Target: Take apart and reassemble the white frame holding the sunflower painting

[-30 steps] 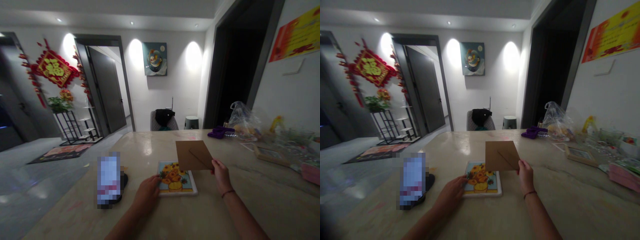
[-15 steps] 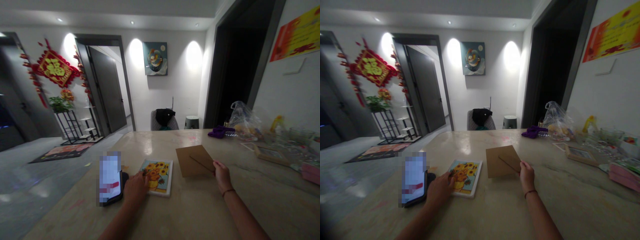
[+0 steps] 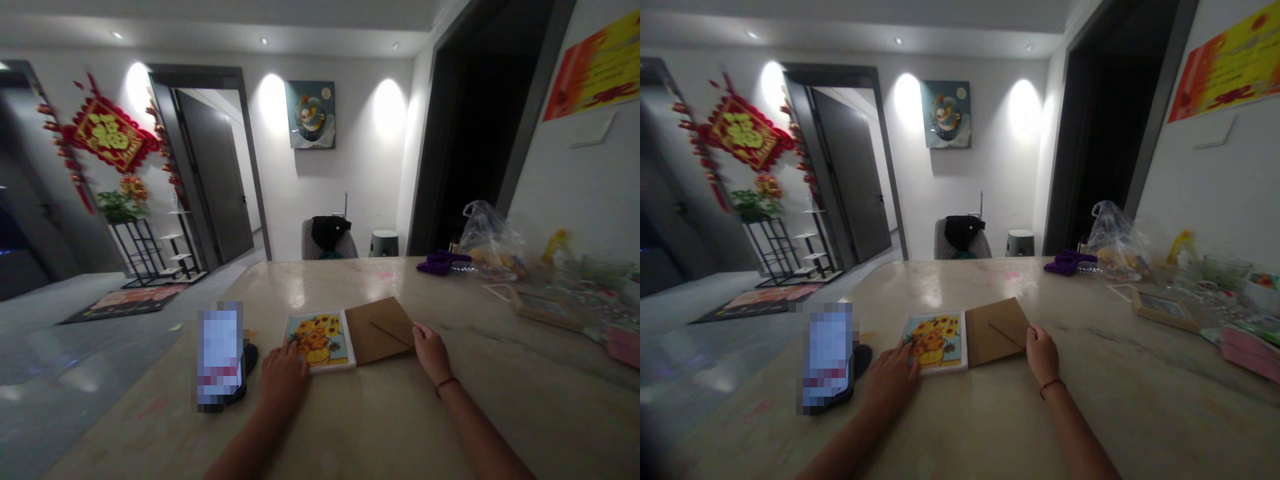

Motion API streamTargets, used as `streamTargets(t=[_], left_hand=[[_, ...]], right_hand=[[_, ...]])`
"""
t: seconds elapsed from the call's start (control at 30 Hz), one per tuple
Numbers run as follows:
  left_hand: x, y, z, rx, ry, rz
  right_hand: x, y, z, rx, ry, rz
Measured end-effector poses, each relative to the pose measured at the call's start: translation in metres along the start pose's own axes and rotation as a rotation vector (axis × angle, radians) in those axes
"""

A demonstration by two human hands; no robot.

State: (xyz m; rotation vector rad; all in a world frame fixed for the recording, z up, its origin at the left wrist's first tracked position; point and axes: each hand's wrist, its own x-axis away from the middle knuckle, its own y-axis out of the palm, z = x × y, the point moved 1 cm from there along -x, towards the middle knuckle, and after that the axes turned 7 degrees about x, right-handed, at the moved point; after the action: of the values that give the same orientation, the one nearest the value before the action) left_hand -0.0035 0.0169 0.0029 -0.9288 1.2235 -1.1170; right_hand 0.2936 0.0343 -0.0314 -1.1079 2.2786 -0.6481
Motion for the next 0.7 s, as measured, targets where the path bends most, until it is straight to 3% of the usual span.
streamTargets(t=[0.2,0.3,0.43,0.57,0.7], left_hand=[[0.001,-0.001,0.002,0.000,-0.017,-0.017],[0.005,-0.002,0.005,0.016,-0.004,-0.009],[0.010,-0.002,0.011,0.030,0.020,-0.022],[0.014,0.000,0.015,0.023,0.044,-0.023],[0.014,0.001,0.014,0.023,0.054,-0.007]], right_hand=[[0.007,-0.012,-0.004,0.236,0.013,-0.064],[0.015,-0.018,-0.016,0.502,-0.053,0.047],[0.026,-0.019,-0.040,0.759,-0.287,0.201],[0.039,-0.004,-0.052,0.621,-0.494,0.108],[0.053,0.014,-0.055,0.471,-0.648,-0.139]])
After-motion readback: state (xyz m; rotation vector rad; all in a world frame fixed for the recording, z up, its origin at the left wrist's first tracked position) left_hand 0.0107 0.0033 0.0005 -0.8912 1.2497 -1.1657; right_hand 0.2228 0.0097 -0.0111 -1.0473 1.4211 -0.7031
